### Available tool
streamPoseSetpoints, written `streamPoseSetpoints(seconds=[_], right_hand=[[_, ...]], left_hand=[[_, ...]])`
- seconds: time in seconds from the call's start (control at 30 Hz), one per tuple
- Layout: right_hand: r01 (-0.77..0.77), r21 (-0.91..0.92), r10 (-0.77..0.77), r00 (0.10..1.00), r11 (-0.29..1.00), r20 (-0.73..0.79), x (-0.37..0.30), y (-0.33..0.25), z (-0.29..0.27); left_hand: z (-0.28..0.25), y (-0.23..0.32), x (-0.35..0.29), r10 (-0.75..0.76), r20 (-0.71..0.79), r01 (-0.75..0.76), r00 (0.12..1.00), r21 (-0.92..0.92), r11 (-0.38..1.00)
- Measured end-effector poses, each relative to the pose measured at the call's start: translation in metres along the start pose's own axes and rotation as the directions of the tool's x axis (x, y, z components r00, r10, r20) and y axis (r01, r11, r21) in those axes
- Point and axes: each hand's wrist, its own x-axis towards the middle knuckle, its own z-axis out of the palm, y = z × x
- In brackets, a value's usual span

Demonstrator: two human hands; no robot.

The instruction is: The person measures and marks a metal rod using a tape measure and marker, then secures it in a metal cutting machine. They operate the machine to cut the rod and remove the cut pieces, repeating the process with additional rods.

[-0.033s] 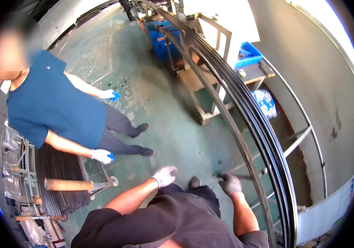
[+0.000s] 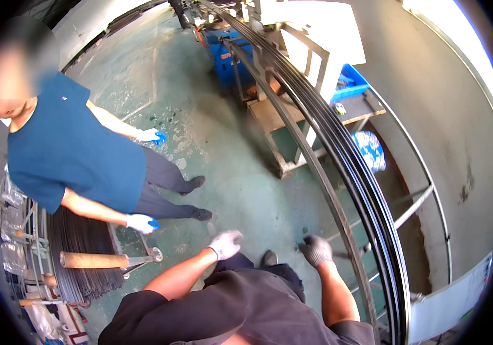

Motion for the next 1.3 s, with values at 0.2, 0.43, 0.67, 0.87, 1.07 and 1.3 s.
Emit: streamPoseSetpoints(seconds=[0.2,0.43,0.67,0.87,1.07,1.3], right_hand=[[0.451,0.021,-0.438,0.876,0.892,-0.202,0.248,-0.245,-0.079],[0.305,0.104,-0.305,0.952,0.947,-0.015,0.433,-0.368,-0.087],[0.082,0.002,-0.081,0.971,0.997,0.225,0.627,-0.474,-0.086],[0.198,-0.144,-0.145,0.938,0.970,0.316,0.881,-0.671,-0.107],[0.525,-0.074,-0.485,0.824,0.848,0.293,1.093,-0.935,-0.130],[0.716,-0.042,-0.682,0.680,0.697,0.268,1.360,-1.166,-0.067]], left_hand=[[-0.095,-0.097,0.143,-0.173,-0.075,0.158,0.982,-0.169,0.973],[-0.314,-0.165,0.302,-0.229,-0.013,0.223,0.973,-0.178,0.958],[-0.507,-0.305,0.464,-0.356,-0.143,0.299,0.924,-0.312,0.902],[-0.664,-0.420,0.587,-0.500,0.054,0.500,0.865,-0.187,0.845],[-0.853,-0.484,0.680,-0.599,-0.171,0.463,0.782,-0.483,0.743],[-1.008,-0.660,0.853,-0.581,-0.341,0.343,0.739,-0.553,0.760]])
